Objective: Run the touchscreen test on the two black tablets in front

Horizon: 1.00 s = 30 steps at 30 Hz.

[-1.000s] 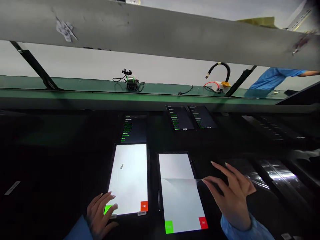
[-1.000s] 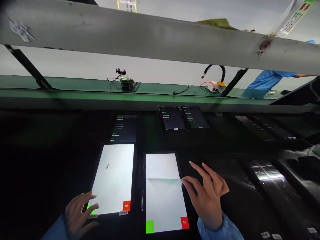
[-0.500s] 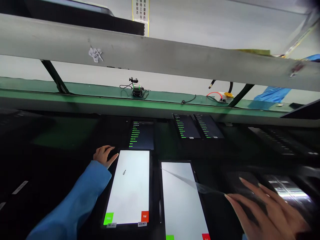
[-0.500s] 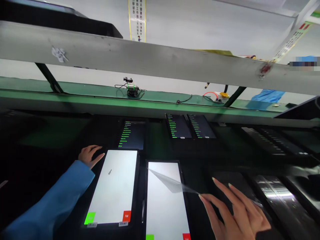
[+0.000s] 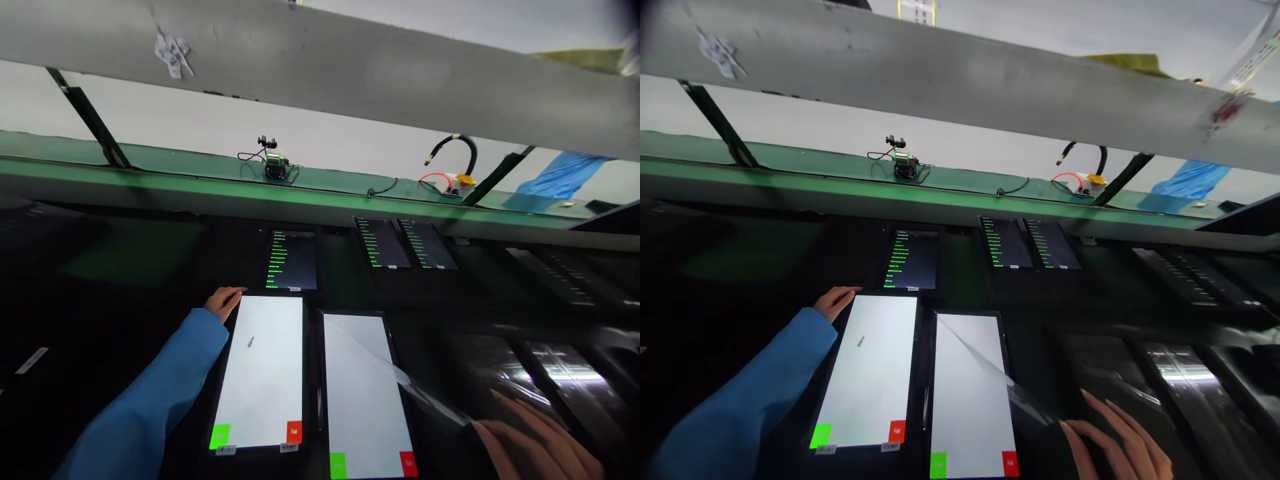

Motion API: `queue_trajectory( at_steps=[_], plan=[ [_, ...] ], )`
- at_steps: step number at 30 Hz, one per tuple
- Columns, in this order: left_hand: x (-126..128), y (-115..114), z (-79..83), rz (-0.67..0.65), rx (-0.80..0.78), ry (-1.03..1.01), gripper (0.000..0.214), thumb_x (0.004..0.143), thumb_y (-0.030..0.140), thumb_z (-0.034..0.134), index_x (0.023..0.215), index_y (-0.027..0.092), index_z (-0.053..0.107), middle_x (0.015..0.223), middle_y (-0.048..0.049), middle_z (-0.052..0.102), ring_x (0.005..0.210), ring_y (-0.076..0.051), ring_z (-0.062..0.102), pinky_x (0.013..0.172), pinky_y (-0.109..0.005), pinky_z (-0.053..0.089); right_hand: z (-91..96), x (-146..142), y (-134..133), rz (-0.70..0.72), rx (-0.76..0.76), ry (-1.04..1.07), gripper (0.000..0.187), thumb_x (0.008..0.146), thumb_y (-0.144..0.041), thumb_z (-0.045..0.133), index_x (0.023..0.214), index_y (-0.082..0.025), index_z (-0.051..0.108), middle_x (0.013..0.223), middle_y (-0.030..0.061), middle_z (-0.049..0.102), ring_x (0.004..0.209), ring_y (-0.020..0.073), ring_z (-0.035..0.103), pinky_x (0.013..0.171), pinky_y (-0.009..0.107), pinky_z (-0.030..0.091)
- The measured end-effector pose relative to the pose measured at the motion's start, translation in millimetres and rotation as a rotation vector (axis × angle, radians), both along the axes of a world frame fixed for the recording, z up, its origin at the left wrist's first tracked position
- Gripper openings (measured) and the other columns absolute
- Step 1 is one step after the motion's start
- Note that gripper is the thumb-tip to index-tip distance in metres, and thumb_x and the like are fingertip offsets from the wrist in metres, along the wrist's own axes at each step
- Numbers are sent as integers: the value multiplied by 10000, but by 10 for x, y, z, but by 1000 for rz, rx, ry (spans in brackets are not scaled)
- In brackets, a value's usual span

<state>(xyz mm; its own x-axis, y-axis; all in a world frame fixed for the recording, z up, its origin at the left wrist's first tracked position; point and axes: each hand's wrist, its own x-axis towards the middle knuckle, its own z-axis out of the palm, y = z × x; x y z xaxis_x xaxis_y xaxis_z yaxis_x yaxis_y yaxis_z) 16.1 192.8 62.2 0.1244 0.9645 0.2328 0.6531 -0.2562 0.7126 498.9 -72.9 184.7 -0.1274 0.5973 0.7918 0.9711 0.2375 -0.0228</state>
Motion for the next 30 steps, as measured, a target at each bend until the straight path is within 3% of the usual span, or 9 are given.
queue_trajectory(
  at_steps=[4,7,12,17,22,24,26,28,30],
  plan=[
    [85,-214,86,-30,64,50,525,926,573,339,1200,174,545,1114,-103,602,1075,-233,538,969,-468,439,23,-81,21,-84,-29,-10,87,813,-334,671,826,-249,661,998,73,693,888,302,650,760,484,474],
    [130,-452,187,-47,129,134,536,917,534,385,1305,172,462,1272,-131,517,1181,-285,455,1023,-502,397,6,6,16,-10,-79,-18,98,782,-322,694,852,-262,661,1011,71,684,829,284,656,686,454,496],
    [124,-1127,323,-157,256,260,607,858,617,481,1358,282,402,1421,-106,367,1251,-332,394,1011,-497,358,-31,64,1,31,-77,50,114,754,-297,714,849,-269,657,962,63,685,720,245,650,575,397,480],
    [20,-1759,301,-308,354,478,836,788,796,349,1412,240,325,1443,-135,309,1273,-323,371,1015,-454,297,32,-203,40,-95,-126,36,89,843,-337,628,837,-248,638,973,60,689,801,248,631,705,419,475],
    [-97,-2075,217,-232,282,539,943,718,864,342,1384,196,348,1436,-162,302,1269,-345,364,997,-478,307,48,-275,72,-31,-129,7,122,863,-329,620,829,-214,641,966,65,681,831,239,622,718,394,463],
    [-99,-2154,183,-207,289,572,866,746,819,402,1343,192,394,1418,-170,320,1247,-356,379,953,-488,340,45,-293,63,-50,-156,30,138,880,-336,601,834,-212,636,987,68,670,847,237,614,734,396,460],
    [-77,-2210,152,-200,314,609,820,705,725,607,1295,183,433,1393,-184,337,1216,-372,395,911,-487,366,51,-330,43,-73,-174,56,162,897,-353,580,841,-209,629,999,72,661,860,235,605,746,395,460],
    [-45,-2236,132,-187,348,623,835,602,547,806,1260,173,454,1364,-194,361,1201,-386,402,900,-487,374,67,-368,19,-103,-202,74,180,912,-364,562,851,-207,624,1014,76,654,871,231,595,763,395,464],
    [-17,-2239,131,-177,376,619,790,586,400,844,1241,172,466,1348,-195,380,1199,-389,408,900,-484,375,87,-388,1,-99,-232,58,185,917,-372,554,863,-209,624,1032,73,652,879,224,588,768,384,467]
  ],
)
